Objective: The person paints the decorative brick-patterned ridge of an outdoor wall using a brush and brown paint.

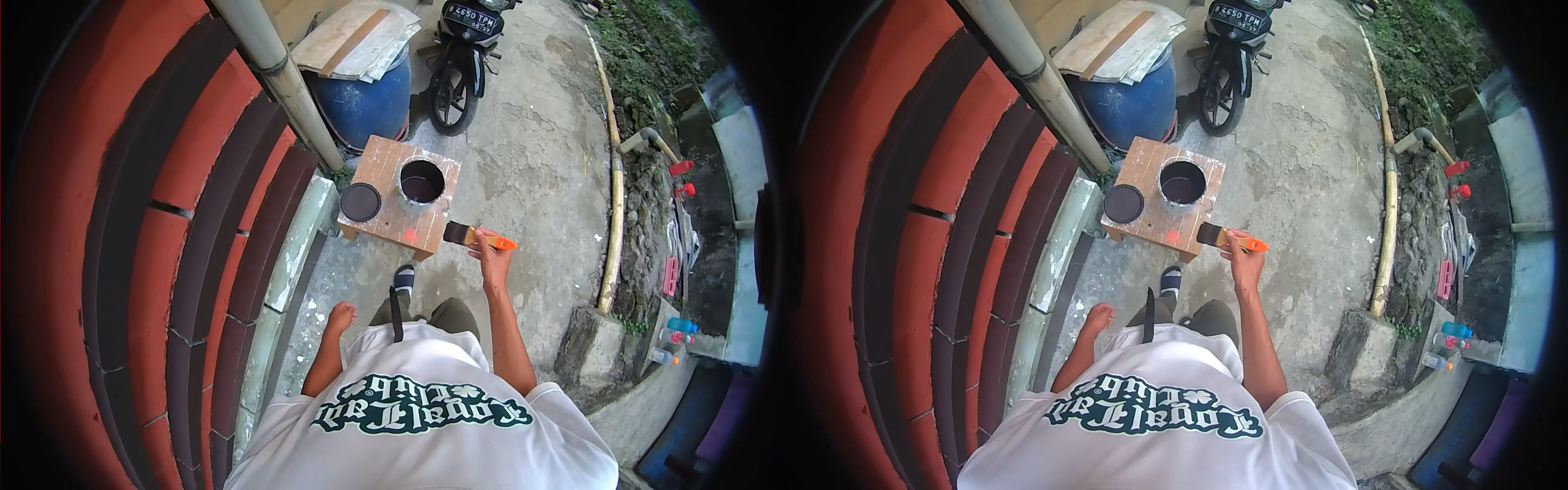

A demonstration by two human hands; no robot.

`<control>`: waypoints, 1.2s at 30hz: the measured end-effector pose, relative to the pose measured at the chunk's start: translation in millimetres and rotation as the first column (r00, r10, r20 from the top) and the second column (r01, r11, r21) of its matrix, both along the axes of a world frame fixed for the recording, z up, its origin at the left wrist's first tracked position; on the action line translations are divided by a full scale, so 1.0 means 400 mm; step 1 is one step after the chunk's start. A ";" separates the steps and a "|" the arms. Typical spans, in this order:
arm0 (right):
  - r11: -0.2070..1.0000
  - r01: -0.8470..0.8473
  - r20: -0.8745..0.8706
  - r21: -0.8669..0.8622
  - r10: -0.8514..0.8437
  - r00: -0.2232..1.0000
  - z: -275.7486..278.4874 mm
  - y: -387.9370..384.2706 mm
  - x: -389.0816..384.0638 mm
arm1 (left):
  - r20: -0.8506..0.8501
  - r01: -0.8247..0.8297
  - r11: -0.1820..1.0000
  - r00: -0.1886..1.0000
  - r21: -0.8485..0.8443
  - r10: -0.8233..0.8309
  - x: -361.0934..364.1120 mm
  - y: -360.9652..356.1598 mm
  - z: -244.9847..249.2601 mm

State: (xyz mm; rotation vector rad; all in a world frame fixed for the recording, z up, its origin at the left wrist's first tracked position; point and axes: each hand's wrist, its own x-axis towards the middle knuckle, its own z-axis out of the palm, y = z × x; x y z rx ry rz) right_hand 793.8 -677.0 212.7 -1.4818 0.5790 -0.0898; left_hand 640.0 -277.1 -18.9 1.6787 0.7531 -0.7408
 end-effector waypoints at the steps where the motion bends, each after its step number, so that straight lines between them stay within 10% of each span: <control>1: 1.000 -0.018 0.007 0.014 0.017 1.000 -0.004 0.002 0.039 | 0.060 -0.002 1.000 0.998 -0.012 0.003 0.068 -0.013 0.040; 9: 0.982 -0.180 0.036 0.062 0.178 0.983 -0.158 0.001 0.394 | 0.209 -0.068 0.998 0.976 0.012 0.064 0.288 -0.079 0.163; 19: 0.680 -0.500 -0.114 -0.536 0.528 0.841 -0.699 0.126 0.746 | -0.119 -0.563 0.817 0.809 0.121 0.575 -0.282 -0.281 0.129; 23: 0.615 -0.597 -0.272 -0.516 0.543 0.795 -0.731 0.186 0.801 | -0.389 -0.720 0.654 0.548 0.229 0.740 -0.445 -0.466 0.196; 29: 0.433 -0.687 -0.370 -0.584 0.611 0.700 -0.824 0.215 0.838 | -0.439 -0.766 0.615 0.494 0.188 0.750 -0.421 -0.654 0.239; 36: 0.484 -0.698 -0.365 -0.527 0.613 0.701 -0.814 0.192 0.834 | -0.316 -0.807 0.568 0.503 0.163 0.805 -0.303 -0.627 0.209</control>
